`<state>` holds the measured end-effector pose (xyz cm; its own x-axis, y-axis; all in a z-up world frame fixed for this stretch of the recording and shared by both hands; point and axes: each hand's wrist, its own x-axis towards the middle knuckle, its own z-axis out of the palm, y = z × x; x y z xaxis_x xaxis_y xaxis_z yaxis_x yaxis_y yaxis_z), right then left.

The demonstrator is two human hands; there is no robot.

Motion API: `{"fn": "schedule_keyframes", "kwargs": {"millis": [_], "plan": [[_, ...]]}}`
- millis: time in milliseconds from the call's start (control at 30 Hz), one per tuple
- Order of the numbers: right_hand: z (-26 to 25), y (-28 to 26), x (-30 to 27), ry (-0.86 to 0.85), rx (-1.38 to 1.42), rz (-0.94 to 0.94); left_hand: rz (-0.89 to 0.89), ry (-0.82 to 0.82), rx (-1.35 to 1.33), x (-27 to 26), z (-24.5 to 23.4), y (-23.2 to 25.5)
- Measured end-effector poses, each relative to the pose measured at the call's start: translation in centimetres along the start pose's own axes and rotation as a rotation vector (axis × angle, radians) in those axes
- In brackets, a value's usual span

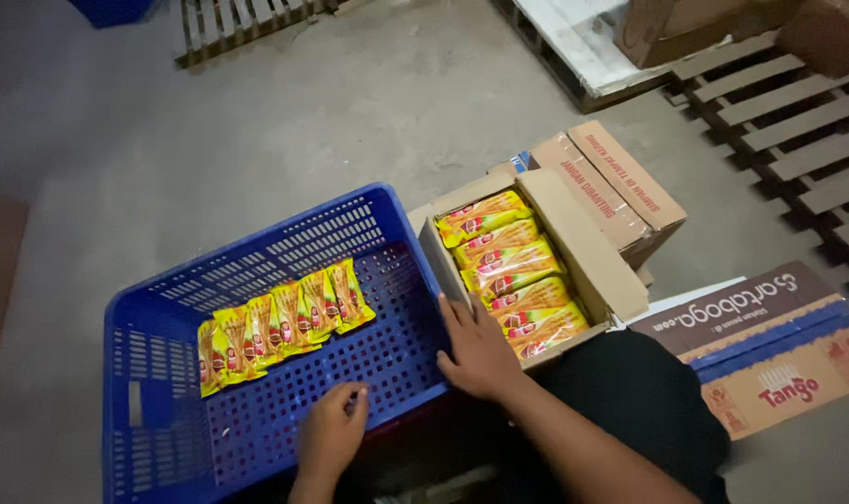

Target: The person transfers packets of food from a cardboard box into a blue plastic crate, arranging them in neat rows until the box is empty.

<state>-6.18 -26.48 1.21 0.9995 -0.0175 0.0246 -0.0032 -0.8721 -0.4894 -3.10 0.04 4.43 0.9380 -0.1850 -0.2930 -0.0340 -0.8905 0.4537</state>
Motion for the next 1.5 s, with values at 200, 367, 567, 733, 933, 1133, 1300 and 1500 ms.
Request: {"fn": "schedule_keyframes", "kwargs": {"millis": [200, 367, 567, 733, 933, 1133, 1300, 1500], "plan": [[-0.3, 2.6, 0.4, 0.168, 0.459, -0.091, 0.014, 0.066, 0.099, 0.5, 1.1, -0.5], [-10.6, 4.2, 1.3, 0.111, 0.291, 0.242, 0.067, 0.041, 0.146, 0.5, 0.6, -0.3], [-8.9, 13.9, 3.1, 0.188, 0.002, 0.145, 0.020, 0.037, 0.073, 0.9, 0.3, 0.0], [-5.2, 16.0, 3.7, 0.147, -0.107, 0.054, -0.012, -0.009, 0.060, 1.1, 0.2, 0.0], [-5.5, 15.4, 4.6, -0.022, -0.039, 0.246, -0.062, -0.016, 0.045, 0.9, -0.3, 0.8], [-5.4, 15.7, 4.8, -0.018, -0.106, 0.311, -0.011, 0.025, 0.016, 1.2, 0.2, 0.1], [-7.2, 14.0, 4.2, -0.017, -0.090, 0.288, -0.100, -0.032, 0.033, 1.1, -0.3, 0.8], [-9.0, 13.6, 2.5, 0.042, -0.166, 0.234, -0.002, 0.043, 0.038, 1.9, 1.0, -0.9]]}}
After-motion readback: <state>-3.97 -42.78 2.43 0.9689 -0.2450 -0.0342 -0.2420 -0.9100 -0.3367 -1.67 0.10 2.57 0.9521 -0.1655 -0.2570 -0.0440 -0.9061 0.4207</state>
